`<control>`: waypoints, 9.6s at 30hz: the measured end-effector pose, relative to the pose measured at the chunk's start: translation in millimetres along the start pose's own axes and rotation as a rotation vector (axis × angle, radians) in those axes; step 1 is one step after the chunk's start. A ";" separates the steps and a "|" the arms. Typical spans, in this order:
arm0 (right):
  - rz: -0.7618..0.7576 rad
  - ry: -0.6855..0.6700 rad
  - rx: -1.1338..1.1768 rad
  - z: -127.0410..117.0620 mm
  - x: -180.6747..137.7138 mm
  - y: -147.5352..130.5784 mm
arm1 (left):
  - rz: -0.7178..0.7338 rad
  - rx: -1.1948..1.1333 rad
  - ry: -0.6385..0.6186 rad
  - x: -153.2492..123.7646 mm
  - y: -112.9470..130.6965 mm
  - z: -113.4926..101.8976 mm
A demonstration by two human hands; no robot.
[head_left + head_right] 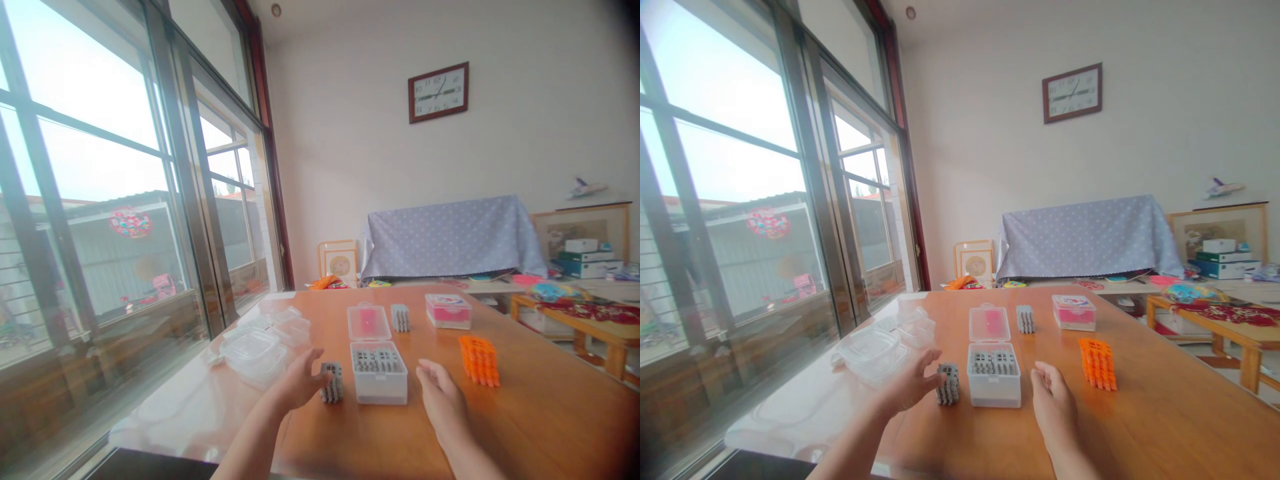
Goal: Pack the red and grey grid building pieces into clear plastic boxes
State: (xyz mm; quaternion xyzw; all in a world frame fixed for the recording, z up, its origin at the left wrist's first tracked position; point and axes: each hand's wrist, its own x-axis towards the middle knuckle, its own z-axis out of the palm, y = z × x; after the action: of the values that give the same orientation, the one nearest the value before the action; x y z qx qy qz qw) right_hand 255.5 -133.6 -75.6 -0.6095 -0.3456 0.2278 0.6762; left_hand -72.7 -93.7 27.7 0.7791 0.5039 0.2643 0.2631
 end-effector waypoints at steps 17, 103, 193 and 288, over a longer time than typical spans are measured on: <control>-0.007 -0.027 0.015 0.4 -2.1 -3.8 | 0.091 -0.024 0.015 5.4 3.6 -7.6; -0.068 -0.057 -0.048 3.1 -0.6 -6.1 | 0.273 0.246 0.025 64.7 119.1 70.1; -0.595 -0.627 -0.342 65.6 -79.2 -157.8 | 0.388 0.094 0.526 -59.3 11.1 27.9; -0.484 -0.808 -0.680 48.6 -26.6 -123.0 | 0.089 -0.052 0.334 -31.2 -23.4 48.2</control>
State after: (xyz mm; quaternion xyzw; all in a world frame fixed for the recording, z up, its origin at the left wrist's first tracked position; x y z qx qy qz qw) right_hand 187.9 -139.5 41.0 -0.5606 -0.7595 0.1576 0.2899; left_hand -66.2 -121.2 -27.5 0.7389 0.4985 0.4146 0.1836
